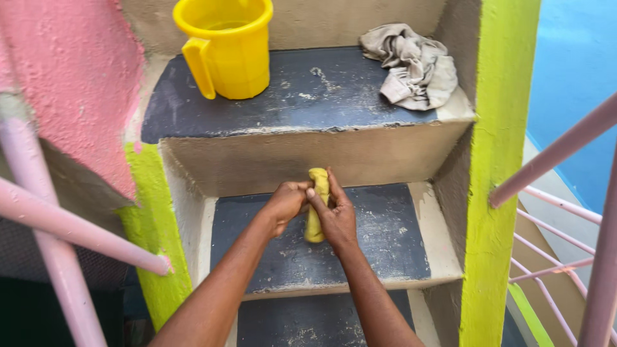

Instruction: The person scrubs the stair treads and risers with a yellow sponge, repeatedly dipping it into a yellow bucket of water. After scrubbing, the person wipes the cleaned areas with a white cloth. The person moves the bucket between steps as needed.

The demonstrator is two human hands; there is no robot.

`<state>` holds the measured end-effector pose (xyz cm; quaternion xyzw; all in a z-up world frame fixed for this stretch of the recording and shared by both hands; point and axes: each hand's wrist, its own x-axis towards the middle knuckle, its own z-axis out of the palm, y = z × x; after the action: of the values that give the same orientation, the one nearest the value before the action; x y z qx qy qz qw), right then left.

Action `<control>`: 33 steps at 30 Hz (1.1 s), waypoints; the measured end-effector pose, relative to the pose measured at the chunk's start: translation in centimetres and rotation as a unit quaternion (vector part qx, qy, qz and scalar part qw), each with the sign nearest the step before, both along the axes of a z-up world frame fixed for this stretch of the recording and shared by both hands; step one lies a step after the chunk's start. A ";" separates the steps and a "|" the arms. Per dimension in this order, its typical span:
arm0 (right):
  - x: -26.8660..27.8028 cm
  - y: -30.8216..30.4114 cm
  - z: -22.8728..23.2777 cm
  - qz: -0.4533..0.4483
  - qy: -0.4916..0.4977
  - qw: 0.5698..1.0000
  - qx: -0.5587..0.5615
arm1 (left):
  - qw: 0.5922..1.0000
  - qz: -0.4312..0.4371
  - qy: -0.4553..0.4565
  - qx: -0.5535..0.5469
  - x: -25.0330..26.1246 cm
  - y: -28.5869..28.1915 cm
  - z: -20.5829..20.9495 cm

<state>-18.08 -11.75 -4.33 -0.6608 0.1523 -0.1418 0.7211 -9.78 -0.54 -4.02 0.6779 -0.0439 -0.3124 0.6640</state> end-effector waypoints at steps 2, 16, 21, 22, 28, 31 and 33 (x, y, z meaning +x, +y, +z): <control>-0.2 -0.3 -2.2 0.006 0.006 0.996 0.085 | 0.991 -0.043 -0.063 0.110 -0.6 0.3 1.7; 8.5 9.0 -6.4 -0.272 -0.082 0.865 0.412 | 0.382 -0.386 -0.780 0.311 8.8 -1.7 12.8; 9.4 7.8 -5.6 -0.331 -0.169 0.867 0.331 | 0.379 -0.376 -0.787 0.310 8.8 -1.1 12.2; 9.6 6.3 -6.0 -0.352 -0.157 0.873 0.297 | 0.383 -0.378 -0.786 0.304 8.8 -1.3 12.0; 8.0 -4.2 -6.0 -0.382 -0.219 0.882 0.167 | 0.409 -0.373 -0.775 0.305 8.7 -1.2 12.2; 8.4 7.2 -3.4 -0.297 -0.170 0.896 0.282 | 0.424 -0.383 -0.768 0.289 8.7 -1.3 12.5; 9.1 14.2 -0.1 -0.265 -0.114 0.872 0.395 | 0.459 -0.384 -0.764 0.241 8.8 -1.2 12.6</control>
<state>-8.95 2.43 -4.47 -0.2354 0.2816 -0.3302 0.8696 -1.00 -1.74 8.56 0.6930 -0.7125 0.1092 -0.0123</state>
